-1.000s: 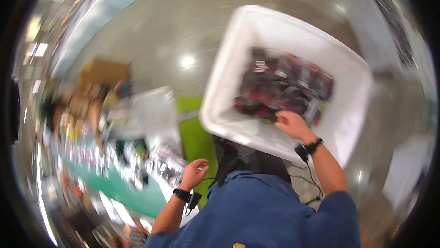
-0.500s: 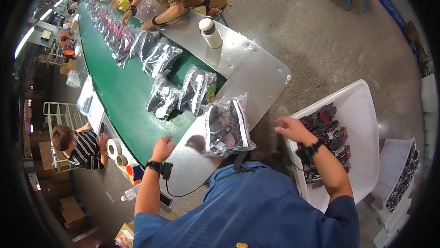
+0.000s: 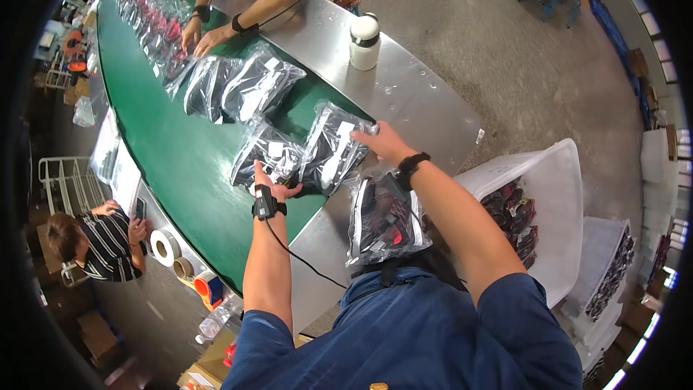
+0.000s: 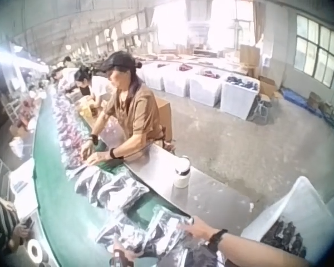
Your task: Picking up pairs of bagged shoes from a conveyor belt and placing them into a large plastic bin.
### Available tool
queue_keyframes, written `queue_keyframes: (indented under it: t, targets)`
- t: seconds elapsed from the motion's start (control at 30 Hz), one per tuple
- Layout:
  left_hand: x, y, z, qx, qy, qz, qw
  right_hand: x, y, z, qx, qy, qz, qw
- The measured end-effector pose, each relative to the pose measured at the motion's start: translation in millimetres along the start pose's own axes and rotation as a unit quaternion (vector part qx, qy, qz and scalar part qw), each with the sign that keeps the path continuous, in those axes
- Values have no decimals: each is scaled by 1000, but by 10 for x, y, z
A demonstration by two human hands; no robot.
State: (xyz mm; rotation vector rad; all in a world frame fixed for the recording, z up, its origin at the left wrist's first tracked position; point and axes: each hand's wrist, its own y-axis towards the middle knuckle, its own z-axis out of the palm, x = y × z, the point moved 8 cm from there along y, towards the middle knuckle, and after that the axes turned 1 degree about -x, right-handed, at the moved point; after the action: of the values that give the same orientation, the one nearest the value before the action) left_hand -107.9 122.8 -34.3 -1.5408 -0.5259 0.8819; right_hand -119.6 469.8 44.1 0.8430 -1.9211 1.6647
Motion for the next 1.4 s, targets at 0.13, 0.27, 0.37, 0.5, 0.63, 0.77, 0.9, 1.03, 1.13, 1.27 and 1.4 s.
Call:
queue_keyframes:
  t: [0.13,0.27,0.37,0.5,0.63,0.77,0.9,1.03,1.13,1.27,1.4]
  targets:
    - [-72,250,-208,-62,-109,115,985,-209,382,182,-168,-83,-87,978]
    - [-65,196,-336,104,-173,111,973,313,32,349,-160,-90,-181,966]
    - [18,-460,-228,319,-262,122,903,1149,-574,448,-93,-139,-394,904]
    - [452,-620,-608,371,-305,61,875,1399,-997,747,29,-284,-494,821]
    - [1377,-429,-1447,345,71,-27,936,974,-911,554,66,-395,-573,716]
    - [1522,-619,-2479,194,354,-6,915,359,-554,125,44,-417,-468,778]
    - [1151,-400,-3252,13,305,111,946,-22,-110,-171,-122,-260,-308,907]
    - [667,-493,-2592,44,204,314,926,-457,186,64,90,-82,-97,988]
    - [600,-445,-2031,103,176,336,919,-338,31,350,98,-10,-76,992]
    - [543,-441,-1386,110,80,322,937,-14,29,744,115,96,-125,981]
    - [355,-797,-877,144,117,231,955,361,-47,844,186,126,-116,968]
